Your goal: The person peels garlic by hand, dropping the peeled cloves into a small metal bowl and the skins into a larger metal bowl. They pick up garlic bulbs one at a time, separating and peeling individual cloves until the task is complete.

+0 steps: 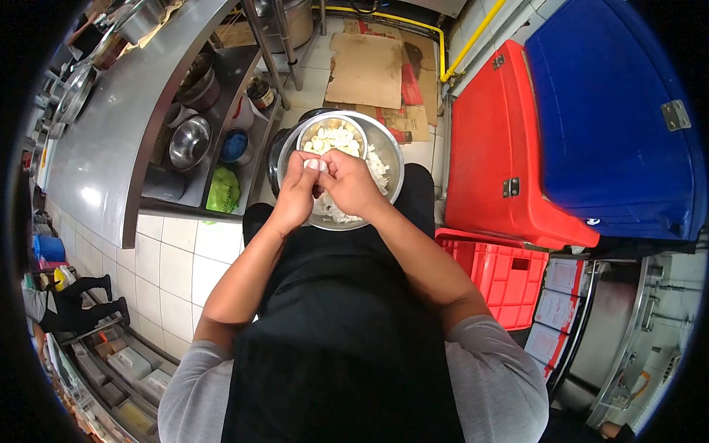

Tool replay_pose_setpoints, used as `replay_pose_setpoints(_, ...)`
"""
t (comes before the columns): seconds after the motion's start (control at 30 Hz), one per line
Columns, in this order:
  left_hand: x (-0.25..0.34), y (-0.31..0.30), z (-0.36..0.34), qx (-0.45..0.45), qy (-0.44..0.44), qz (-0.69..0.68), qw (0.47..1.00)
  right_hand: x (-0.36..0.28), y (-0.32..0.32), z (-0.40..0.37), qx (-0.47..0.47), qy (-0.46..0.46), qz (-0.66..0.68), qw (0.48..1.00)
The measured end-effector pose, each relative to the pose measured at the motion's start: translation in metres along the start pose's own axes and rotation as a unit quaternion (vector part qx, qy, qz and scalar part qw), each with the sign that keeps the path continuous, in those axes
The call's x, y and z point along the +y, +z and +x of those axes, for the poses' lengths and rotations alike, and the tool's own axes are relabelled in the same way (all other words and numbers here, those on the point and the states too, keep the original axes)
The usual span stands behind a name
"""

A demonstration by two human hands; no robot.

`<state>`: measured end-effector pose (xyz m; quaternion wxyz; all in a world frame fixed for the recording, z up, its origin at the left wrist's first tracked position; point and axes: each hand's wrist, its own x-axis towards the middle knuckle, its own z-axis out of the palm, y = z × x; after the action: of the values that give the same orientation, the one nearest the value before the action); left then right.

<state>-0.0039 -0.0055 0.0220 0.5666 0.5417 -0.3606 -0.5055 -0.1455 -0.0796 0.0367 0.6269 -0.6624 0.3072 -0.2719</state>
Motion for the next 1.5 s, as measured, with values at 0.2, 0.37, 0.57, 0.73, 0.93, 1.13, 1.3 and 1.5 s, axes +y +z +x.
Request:
replay_pose_setpoints(0.2,0.006,0.005,-0.01,0.032,0.078,0.135,0.987,0.007,0.001,-0.008,0.027,-0.086,-0.071,0.993)
replay_pose_setpoints(0.37,-0.005,-0.008,-0.007,-0.02,-0.087,-0.132,0.987,0.032,-0.011,-0.008,0.008,0.001,0.016,1.0)
replay_pose_setpoints(0.57,0.012,-0.005,-0.013,-0.044,-0.127,-0.202,0.97,0.023,-0.01,-0.002,0.024,0.023,0.074,0.997)
replay_pose_setpoints(0.73,-0.005,-0.008,-0.008,-0.005,-0.062,-0.073,0.995,0.019,0.0,-0.003,0.024,0.042,0.063,0.997)
replay_pose_setpoints(0.93,-0.009,-0.006,-0.004,0.041,-0.066,-0.129,0.989,-0.005,0.001,-0.01,0.008,-0.014,-0.157,0.988)
replay_pose_setpoints(1.13,-0.001,-0.002,-0.001,0.042,-0.087,-0.165,0.982,0.028,-0.001,-0.001,0.034,0.016,0.061,0.997)
replay_pose_setpoints(1.3,-0.01,-0.01,0.001,0.005,-0.077,-0.185,0.98,0.036,-0.009,0.0,0.026,0.035,-0.011,0.999)
replay_pose_setpoints(1.5,-0.015,-0.01,-0.004,0.028,-0.064,-0.13,0.989,0.028,-0.005,-0.006,-0.003,0.042,-0.039,0.998)
